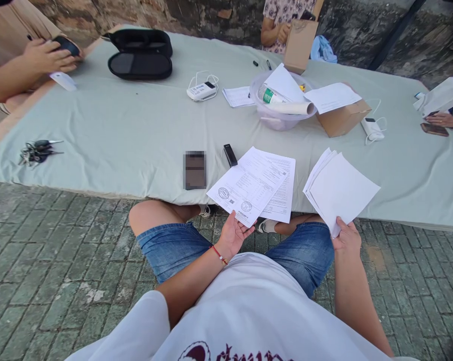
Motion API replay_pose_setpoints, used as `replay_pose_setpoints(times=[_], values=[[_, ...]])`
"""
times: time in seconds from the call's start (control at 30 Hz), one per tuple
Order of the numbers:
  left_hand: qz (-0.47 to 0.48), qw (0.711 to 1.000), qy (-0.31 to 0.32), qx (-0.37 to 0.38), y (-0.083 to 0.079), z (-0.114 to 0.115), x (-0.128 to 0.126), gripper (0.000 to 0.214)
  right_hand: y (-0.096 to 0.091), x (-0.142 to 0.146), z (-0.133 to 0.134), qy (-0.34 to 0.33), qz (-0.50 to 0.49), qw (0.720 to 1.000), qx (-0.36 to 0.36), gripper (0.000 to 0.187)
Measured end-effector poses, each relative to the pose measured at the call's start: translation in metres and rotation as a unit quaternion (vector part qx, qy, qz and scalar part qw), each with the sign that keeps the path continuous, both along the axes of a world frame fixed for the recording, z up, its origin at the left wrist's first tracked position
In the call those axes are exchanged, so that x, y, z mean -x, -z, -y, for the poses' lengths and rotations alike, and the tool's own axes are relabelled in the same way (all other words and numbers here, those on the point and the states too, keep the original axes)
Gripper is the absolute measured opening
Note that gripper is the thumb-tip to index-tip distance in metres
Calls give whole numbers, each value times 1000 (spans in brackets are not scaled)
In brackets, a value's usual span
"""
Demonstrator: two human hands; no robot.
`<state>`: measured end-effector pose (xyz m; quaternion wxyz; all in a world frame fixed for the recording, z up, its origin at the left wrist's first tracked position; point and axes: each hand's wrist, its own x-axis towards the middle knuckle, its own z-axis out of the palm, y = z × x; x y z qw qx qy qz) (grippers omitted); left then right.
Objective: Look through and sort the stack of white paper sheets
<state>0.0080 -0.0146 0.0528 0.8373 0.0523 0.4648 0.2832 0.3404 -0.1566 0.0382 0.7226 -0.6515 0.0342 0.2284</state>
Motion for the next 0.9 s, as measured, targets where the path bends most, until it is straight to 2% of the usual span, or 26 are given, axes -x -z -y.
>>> replay_pose_setpoints(times=[0.37,0.73,0.9], values=[[-10,1000,-3,-6,10,-5,14,52,-4,4,-5,10,-16,1000,10,36],[-10,1000,-4,-4,11,-3,11,49,-2,6,-5,1,-13,1000,11,41],[-48,999,-2,-3,9,-8,13,46,0,6,-5,4,-12,1000,10,43]])
